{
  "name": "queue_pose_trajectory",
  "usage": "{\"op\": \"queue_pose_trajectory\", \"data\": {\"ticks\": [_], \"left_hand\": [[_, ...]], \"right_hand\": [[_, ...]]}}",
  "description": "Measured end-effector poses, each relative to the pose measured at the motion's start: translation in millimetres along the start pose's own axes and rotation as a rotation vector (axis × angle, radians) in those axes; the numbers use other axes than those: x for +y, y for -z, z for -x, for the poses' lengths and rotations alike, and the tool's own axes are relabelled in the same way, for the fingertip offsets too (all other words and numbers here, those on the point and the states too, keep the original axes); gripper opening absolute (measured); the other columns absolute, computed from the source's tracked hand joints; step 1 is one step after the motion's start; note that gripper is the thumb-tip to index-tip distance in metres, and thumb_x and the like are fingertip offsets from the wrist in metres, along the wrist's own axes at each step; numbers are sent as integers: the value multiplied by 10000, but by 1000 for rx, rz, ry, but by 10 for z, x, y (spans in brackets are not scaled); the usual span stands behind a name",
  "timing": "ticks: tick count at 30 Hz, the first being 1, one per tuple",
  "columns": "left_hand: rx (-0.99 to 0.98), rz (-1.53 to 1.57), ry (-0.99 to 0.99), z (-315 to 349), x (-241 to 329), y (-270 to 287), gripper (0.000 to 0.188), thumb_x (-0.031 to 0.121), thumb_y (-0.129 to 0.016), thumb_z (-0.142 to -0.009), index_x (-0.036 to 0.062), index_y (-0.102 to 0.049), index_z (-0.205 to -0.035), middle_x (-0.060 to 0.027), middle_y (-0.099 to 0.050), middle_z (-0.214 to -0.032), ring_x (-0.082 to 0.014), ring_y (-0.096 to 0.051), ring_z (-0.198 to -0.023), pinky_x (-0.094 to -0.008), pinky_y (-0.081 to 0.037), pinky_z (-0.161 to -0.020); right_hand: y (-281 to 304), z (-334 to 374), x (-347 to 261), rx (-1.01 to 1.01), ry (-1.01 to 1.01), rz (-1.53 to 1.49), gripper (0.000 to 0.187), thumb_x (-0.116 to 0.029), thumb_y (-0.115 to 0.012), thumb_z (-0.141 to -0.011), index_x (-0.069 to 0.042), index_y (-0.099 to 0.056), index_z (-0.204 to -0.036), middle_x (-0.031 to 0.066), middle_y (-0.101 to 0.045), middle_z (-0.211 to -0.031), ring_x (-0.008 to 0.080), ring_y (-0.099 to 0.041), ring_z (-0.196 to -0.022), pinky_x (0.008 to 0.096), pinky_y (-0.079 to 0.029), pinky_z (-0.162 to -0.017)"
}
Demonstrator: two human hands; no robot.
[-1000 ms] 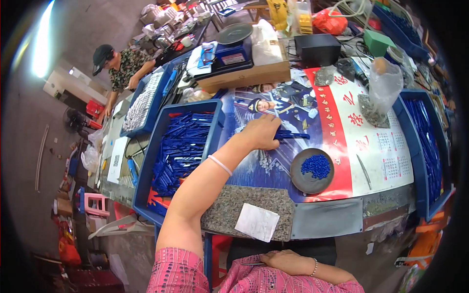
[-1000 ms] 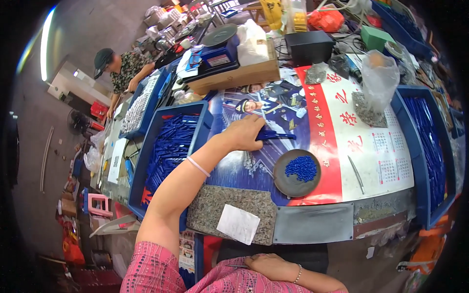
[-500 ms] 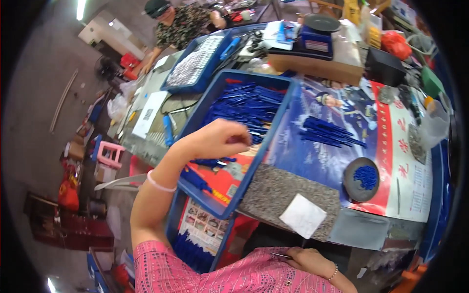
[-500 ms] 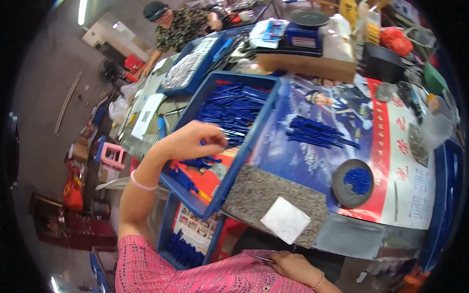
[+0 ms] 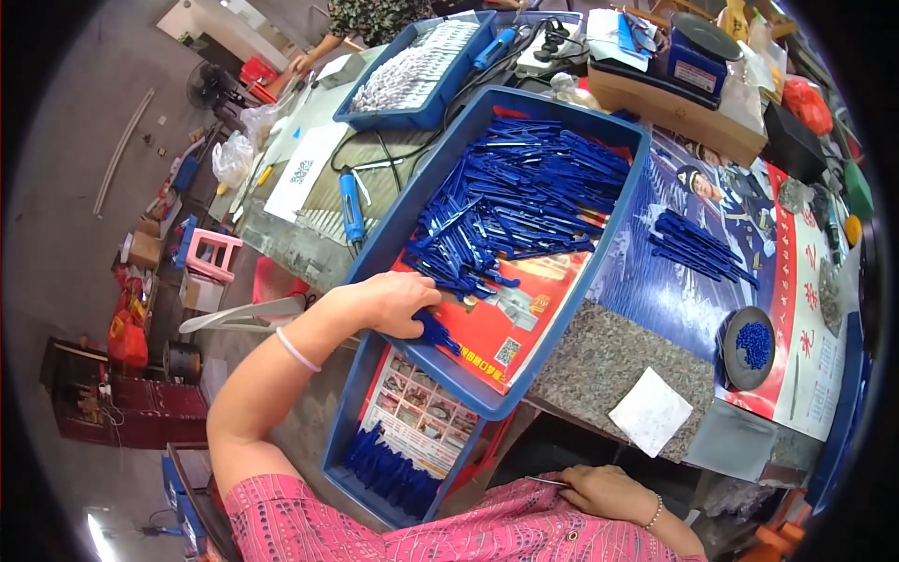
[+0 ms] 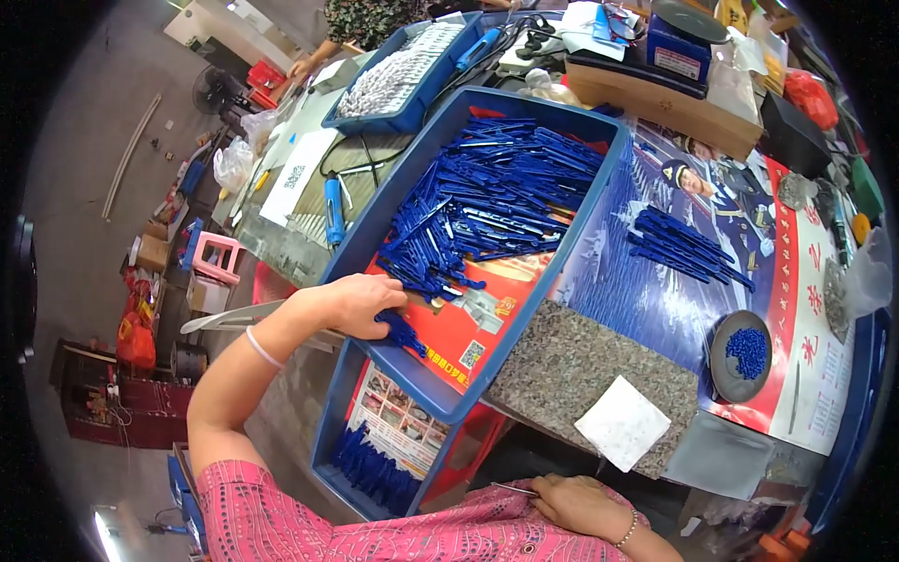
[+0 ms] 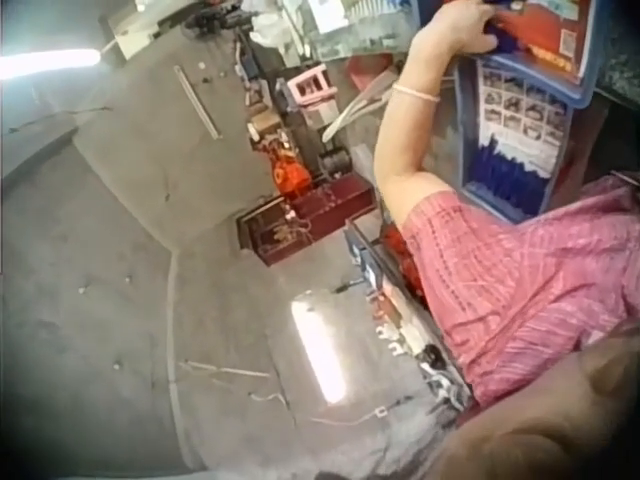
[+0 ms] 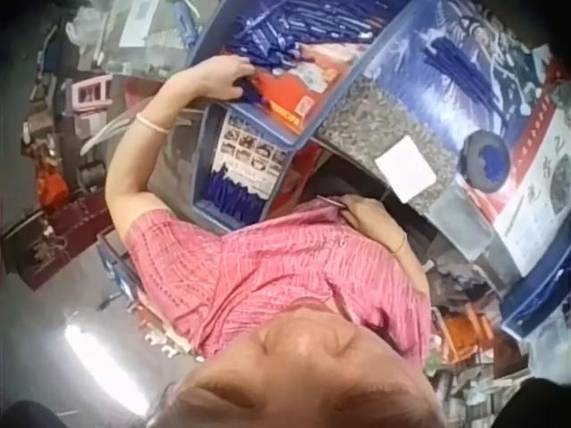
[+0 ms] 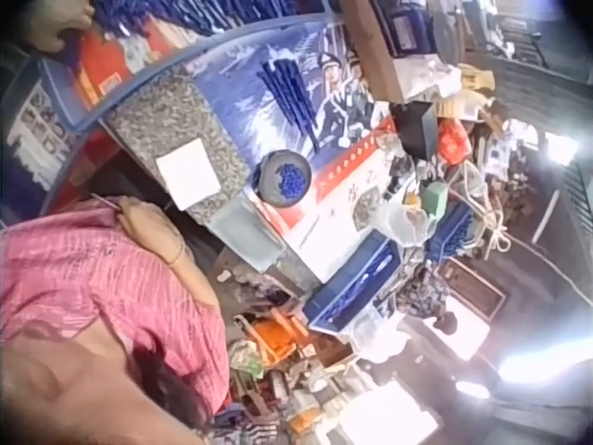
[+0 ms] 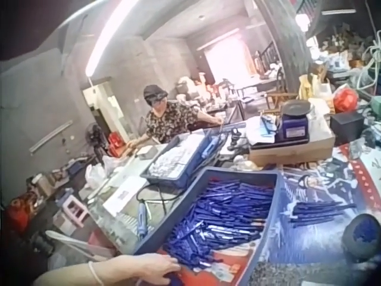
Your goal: The worker is assembling small blue plastic pen components on a white square card at a manual workstation.
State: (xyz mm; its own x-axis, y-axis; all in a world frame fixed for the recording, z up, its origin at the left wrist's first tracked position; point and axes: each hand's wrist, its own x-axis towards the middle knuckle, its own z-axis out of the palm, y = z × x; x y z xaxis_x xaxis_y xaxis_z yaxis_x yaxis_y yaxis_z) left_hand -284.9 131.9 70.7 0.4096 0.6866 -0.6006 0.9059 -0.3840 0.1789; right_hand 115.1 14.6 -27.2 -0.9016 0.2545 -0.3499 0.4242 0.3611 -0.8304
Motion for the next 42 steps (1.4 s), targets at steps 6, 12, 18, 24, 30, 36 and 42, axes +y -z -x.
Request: {"op": "queue_pose_trajectory", "data": {"ticks": [6, 12, 18, 24, 30, 36, 42], "left_hand": [[-18, -65, -72, -66, -86, -32, 301, 155, -576, -667, 1, -571, -926, -149, -569, -915, -330, -554, -930, -414, -464, -790], [70, 135, -111, -32, -204, -137, 278, 189, -533, -703, 3, -562, -907, -168, -567, -904, -355, -560, -873, -425, -462, -769], [34, 69, -72, -14, -142, -112, 277, 216, -530, -722, 10, -569, -904, -166, -562, -874, -364, -560, -848, -434, -460, -755], [29, 144, -24, 26, -98, -85, 313, 241, -543, -721, -4, -583, -912, -190, -594, -933, -363, -572, -891, -426, -463, -784], [-108, 69, 4, -35, -72, -61, 408, 285, -558, -721, 0, -600, -1009, -197, -603, -951, -356, -579, -915, -414, -466, -807], [-123, 36, 17, 2, -3, -13, 407, 312, -561, -737, 4, -603, -998, -198, -609, -938, -358, -582, -907, -416, -465, -801], [-137, 67, 9, 9, 46, 25, 448, 369, -569, -771, 8, -601, -1036, -208, -616, -931, -364, -587, -899, -418, -461, -798]], "right_hand": [[-45, -18, 5, 2, -61, 25, 298, -249, -527, -879, -14, -541, -1062, 181, -605, -916, 368, -608, -822, 443, -490, -694], [-44, -44, -71, 13, -38, 22, 251, -230, -523, -871, 0, -523, -971, 199, -602, -882, 390, -607, -785, 466, -486, -676], [-65, -9, -43, 22, -46, 47, 252, -235, -526, -874, -8, -521, -983, 189, -597, -868, 375, -606, -785, 452, -482, -670], [-129, 27, -64, 63, -34, 28, 236, -202, -509, -872, 4, -519, -987, 205, -599, -877, 387, -609, -775, 467, -486, -667], [-169, 92, -35, 106, 22, 36, 209, -178, -497, -868, 19, -507, -935, 220, -599, -864, 400, -611, -762, 475, -495, -658], [-174, 136, -40, 133, 3, 67, 198, -173, -497, -862, 18, -502, -915, 221, -599, -860, 397, -611, -757, 472, -496, -651], [-180, 123, -73, 94, 21, 76, 184, -162, -492, -855, 14, -504, -906, 213, -597, -842, 391, -611, -741, 471, -494, -633]]}}
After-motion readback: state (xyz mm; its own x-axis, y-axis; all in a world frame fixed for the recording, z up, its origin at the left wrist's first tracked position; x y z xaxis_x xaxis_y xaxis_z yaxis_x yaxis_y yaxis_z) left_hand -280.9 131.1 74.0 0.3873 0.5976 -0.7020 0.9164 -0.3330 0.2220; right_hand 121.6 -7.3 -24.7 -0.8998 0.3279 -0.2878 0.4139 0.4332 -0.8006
